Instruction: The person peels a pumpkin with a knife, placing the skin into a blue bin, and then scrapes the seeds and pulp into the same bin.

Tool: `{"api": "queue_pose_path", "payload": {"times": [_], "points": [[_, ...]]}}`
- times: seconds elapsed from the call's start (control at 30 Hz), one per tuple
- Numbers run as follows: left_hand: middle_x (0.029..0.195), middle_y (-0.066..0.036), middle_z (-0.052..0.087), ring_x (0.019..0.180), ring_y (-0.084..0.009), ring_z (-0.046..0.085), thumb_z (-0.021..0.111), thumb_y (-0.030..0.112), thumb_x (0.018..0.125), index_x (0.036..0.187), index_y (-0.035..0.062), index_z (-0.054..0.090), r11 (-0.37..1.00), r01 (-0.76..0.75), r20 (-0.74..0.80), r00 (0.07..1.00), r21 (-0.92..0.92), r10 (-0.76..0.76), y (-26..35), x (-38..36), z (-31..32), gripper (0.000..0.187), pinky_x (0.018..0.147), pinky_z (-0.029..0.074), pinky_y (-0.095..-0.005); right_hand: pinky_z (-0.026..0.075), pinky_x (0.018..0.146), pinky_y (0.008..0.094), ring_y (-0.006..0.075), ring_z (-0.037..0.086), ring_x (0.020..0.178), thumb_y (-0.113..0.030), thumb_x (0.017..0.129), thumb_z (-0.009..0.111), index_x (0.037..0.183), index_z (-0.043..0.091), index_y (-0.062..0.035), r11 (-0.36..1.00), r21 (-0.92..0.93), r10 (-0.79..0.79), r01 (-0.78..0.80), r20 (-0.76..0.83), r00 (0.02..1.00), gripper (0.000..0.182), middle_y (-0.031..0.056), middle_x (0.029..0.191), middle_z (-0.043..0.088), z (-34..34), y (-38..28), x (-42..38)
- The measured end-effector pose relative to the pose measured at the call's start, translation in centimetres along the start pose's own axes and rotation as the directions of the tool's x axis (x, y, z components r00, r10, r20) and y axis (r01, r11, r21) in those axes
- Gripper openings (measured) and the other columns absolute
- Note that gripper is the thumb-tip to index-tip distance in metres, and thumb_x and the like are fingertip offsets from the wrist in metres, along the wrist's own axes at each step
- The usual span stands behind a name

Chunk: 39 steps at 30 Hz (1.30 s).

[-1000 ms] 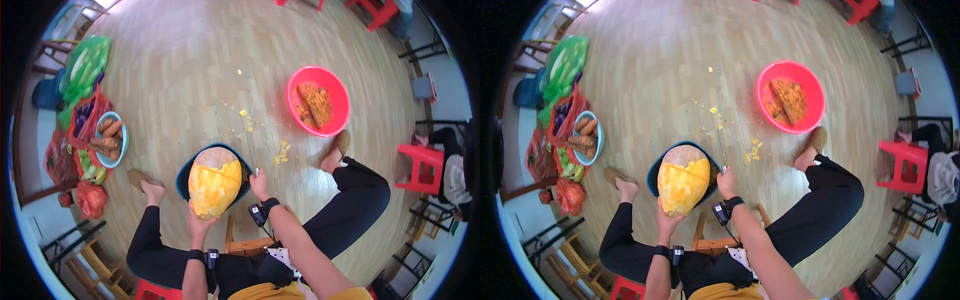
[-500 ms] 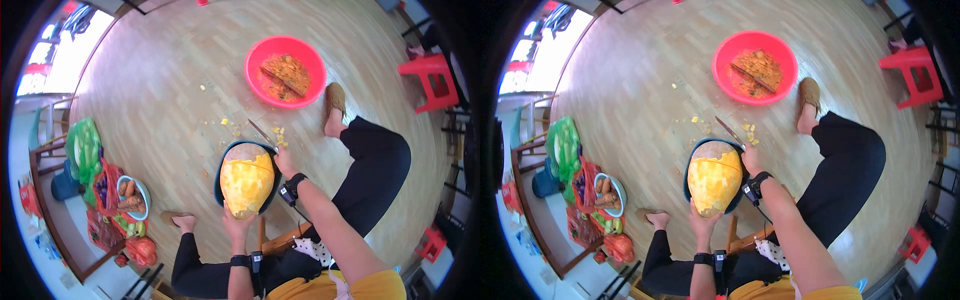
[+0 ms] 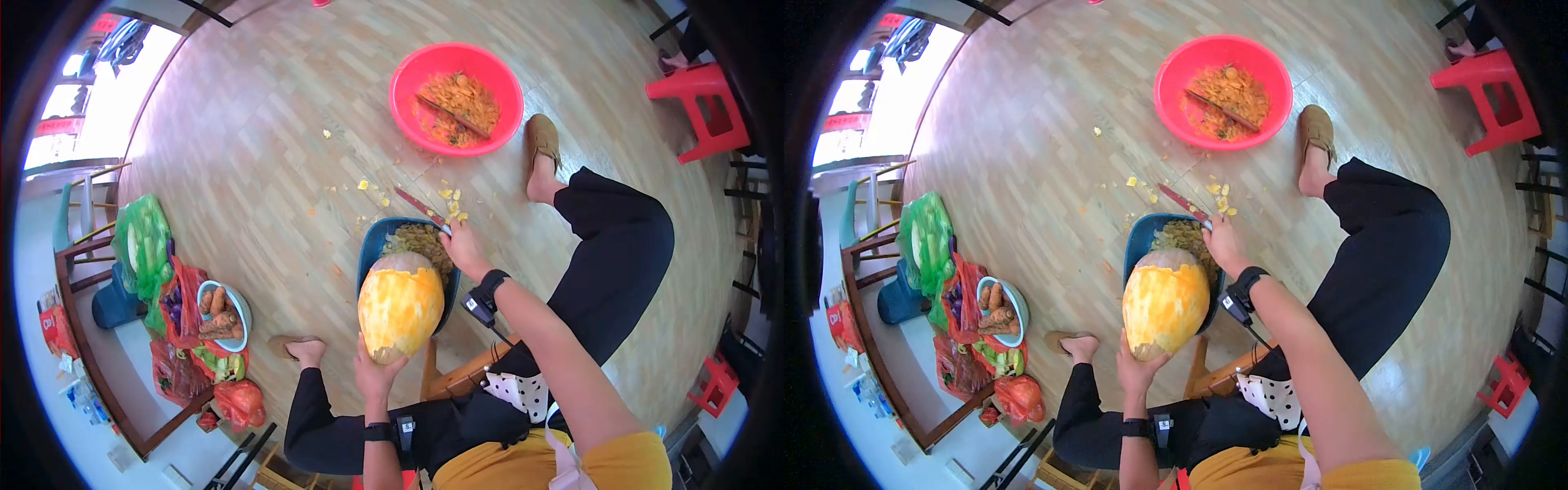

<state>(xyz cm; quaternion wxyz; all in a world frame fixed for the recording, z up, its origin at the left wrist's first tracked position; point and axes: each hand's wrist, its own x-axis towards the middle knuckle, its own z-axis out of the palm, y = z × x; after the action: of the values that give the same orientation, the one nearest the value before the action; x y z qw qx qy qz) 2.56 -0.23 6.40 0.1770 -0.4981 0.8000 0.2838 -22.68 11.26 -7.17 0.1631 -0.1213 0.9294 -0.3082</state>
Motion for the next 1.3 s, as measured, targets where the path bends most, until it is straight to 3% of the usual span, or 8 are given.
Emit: {"api": "queue_pose_path", "payload": {"times": [0.1,0.17,0.27,0.37,0.5,0.57,0.77,1.3], "points": [[0.105,-0.017,0.048,0.093,-0.0328,0.053,0.081,0.040,0.045,0.136,0.0158,0.022,0.999,0.007,-0.006,1.000,0.048,-0.007,1.6,0.2,-0.1,0.111,0.079,0.045,-0.0405,0.046,0.060,0.0472,0.0369,0.059,0.069,-0.027,0.081,0.053,0.098,0.048,-0.0040,0.996,-0.080,-0.035,0.044,0.110,0.993,0.028,0.0211,0.082,0.059,-2.0,-1.4,-1.9],[0.106,-0.017,0.047,0.093,-0.0324,0.054,0.081,0.042,0.044,0.136,0.0154,0.020,0.989,0.056,0.023,0.998,0.140,-0.060,2.1,-0.1,-0.2,0.113,0.078,0.045,-0.0400,0.046,0.060,0.0479,0.0371,0.058,0.068,-0.034,0.085,0.047,0.095,0.050,-0.0041,0.998,-0.019,0.056,-0.053,0.341,0.939,0.032,0.0207,0.073,0.059,-2.2,-2.4,-3.6],[0.107,-0.018,0.046,0.094,-0.0321,0.053,0.081,0.044,0.043,0.137,0.0139,0.017,0.978,0.078,0.033,0.996,0.194,-0.086,1.2,-0.4,0.7,0.117,0.077,0.046,-0.0398,0.046,0.060,0.0480,0.0373,0.058,0.067,-0.039,0.087,0.042,0.091,0.052,-0.0034,0.998,0.067,-0.027,-0.004,0.453,0.891,0.037,0.0198,0.068,0.059,-3.4,-3.3,-6.4],[0.114,-0.021,0.044,0.101,-0.0345,0.050,0.081,0.044,0.043,0.138,0.0128,0.012,0.976,0.118,0.078,0.988,0.182,-0.134,1.5,-0.2,0.4,0.121,0.081,0.044,-0.0404,0.046,0.060,0.0481,0.0374,0.059,0.066,-0.040,0.088,0.040,0.089,0.053,-0.0030,1.000,-0.012,-0.001,0.009,0.522,0.853,0.039,0.0189,0.072,0.061,-4.8,-4.1,-9.0],[0.126,-0.025,0.035,0.115,-0.0362,0.040,0.082,0.044,0.041,0.138,0.0114,0.006,0.952,-0.012,0.028,1.000,0.305,0.003,5.0,1.4,0.8,0.128,0.090,0.038,-0.0435,0.046,0.057,0.0468,0.0363,0.059,0.064,-0.037,0.088,0.039,0.092,0.052,-0.0010,0.994,-0.101,0.025,0.033,0.524,0.851,0.038,0.0192,0.069,0.060,-4.9,-4.0,-11.1],[0.136,-0.026,0.018,0.126,-0.0392,0.022,0.083,0.045,0.040,0.139,0.0138,0.003,0.956,-0.120,-0.002,0.992,0.268,0.126,6.1,2.9,2.1,0.131,0.094,0.031,-0.0526,0.046,0.056,0.0463,0.0358,0.059,0.063,-0.036,0.088,0.040,0.092,0.051,-0.0005,0.993,-0.109,0.010,0.055,0.518,0.855,0.038,0.0189,0.067,0.060,-5.4,-4.4,-10.9],[0.141,-0.024,0.002,0.130,-0.0411,0.005,0.081,0.048,0.041,0.139,0.0152,0.004,0.943,-0.010,0.049,0.999,0.334,-0.007,8.4,4.5,3.4,0.128,0.094,0.020,-0.0642,0.047,0.054,0.0460,0.0354,0.059,0.060,-0.034,0.089,0.039,0.090,0.048,-0.0012,0.983,-0.143,-0.022,0.112,0.516,0.856,0.034,0.0179,0.064,0.060,-5.1,-4.1,-10.7],[0.141,-0.025,0.003,0.130,-0.0428,0.005,0.081,0.044,0.042,0.139,0.0168,0.005,0.929,0.028,0.001,1.000,0.368,-0.030,9.8,4.5,4.5,0.126,0.094,0.020,-0.0630,0.049,0.056,0.0431,0.0326,0.062,0.064,-0.038,0.089,0.039,0.094,0.049,-0.0015,0.978,-0.197,0.043,0.072,0.527,0.849,0.038,0.0159,0.068,0.062,-2.0,-4.3,-9.6]]}}
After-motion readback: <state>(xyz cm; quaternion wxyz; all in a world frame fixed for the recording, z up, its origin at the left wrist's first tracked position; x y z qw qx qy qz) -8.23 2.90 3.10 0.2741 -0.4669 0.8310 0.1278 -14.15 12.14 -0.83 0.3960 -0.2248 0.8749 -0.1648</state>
